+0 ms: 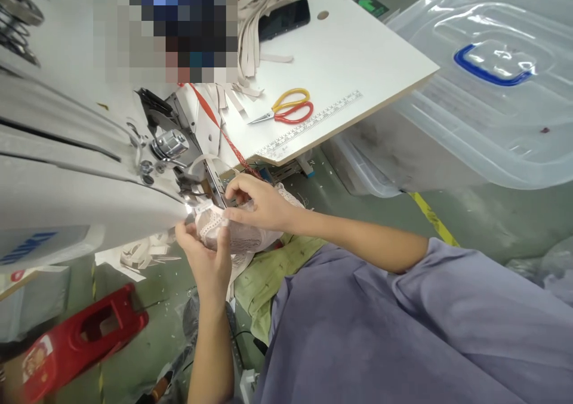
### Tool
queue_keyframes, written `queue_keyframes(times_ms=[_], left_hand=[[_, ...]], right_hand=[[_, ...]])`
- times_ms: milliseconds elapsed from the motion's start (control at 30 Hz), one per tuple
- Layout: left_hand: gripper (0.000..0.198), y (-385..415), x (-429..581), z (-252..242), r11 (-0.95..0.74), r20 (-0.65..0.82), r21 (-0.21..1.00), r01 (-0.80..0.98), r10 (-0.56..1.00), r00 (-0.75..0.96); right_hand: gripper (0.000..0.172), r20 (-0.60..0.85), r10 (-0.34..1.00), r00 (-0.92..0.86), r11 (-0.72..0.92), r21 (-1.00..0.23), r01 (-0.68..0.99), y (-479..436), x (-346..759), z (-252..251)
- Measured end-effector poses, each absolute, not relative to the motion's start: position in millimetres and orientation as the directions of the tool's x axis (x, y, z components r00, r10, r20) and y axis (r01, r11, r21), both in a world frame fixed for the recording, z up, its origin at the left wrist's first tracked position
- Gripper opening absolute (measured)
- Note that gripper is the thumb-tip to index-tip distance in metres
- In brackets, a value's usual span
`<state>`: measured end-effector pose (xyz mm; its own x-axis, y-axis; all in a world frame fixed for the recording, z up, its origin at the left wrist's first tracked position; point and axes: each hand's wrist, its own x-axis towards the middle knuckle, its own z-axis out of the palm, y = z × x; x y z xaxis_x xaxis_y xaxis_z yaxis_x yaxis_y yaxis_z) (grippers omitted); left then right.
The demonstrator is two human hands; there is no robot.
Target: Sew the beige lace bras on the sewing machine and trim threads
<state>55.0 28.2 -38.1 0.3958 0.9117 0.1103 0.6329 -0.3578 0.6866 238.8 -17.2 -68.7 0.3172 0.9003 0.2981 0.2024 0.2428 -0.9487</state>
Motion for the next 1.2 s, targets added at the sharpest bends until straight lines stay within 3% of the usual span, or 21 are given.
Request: queue_keyframes(times_ms=[233,433,667,833,1033,1200], left_hand=[[0.066,25,60,-29,-0.419,0.177,0.634,0.650,0.897,0.406],[0.069,26,61,-28,-0.430,0.193,0.671,0.604,0.888,0.418],[0.071,24,61,-29,-0.460,0.227,0.667,0.586,0.875,0.428],[0.069,20,59,-29,-0.466,0.243,0.697,0.546,0.869,0.431],[0.043,-10,50,-27,-0.241,0.096,0.917,0.318,0.908,0.408],[0.036,-20,44,-36,0.076,-0.171,0.972,0.221,0.878,0.447]], right_hand=[[0.028,0.306,0.898,0.315,0.248,-0.946,0.210,-19,238,-73],[0.030,0.279,0.901,0.331,0.218,-0.953,0.210,-19,239,-67],[0.033,0.185,0.920,0.345,0.107,-0.967,0.233,-22,238,-54],[0.037,0.088,0.930,0.357,0.032,-0.987,0.160,-21,233,-49],[0.036,-0.106,0.977,0.186,-0.091,-0.992,-0.084,-42,241,-52],[0.035,-0.228,0.969,0.100,-0.202,-0.955,-0.217,-70,249,-50]])
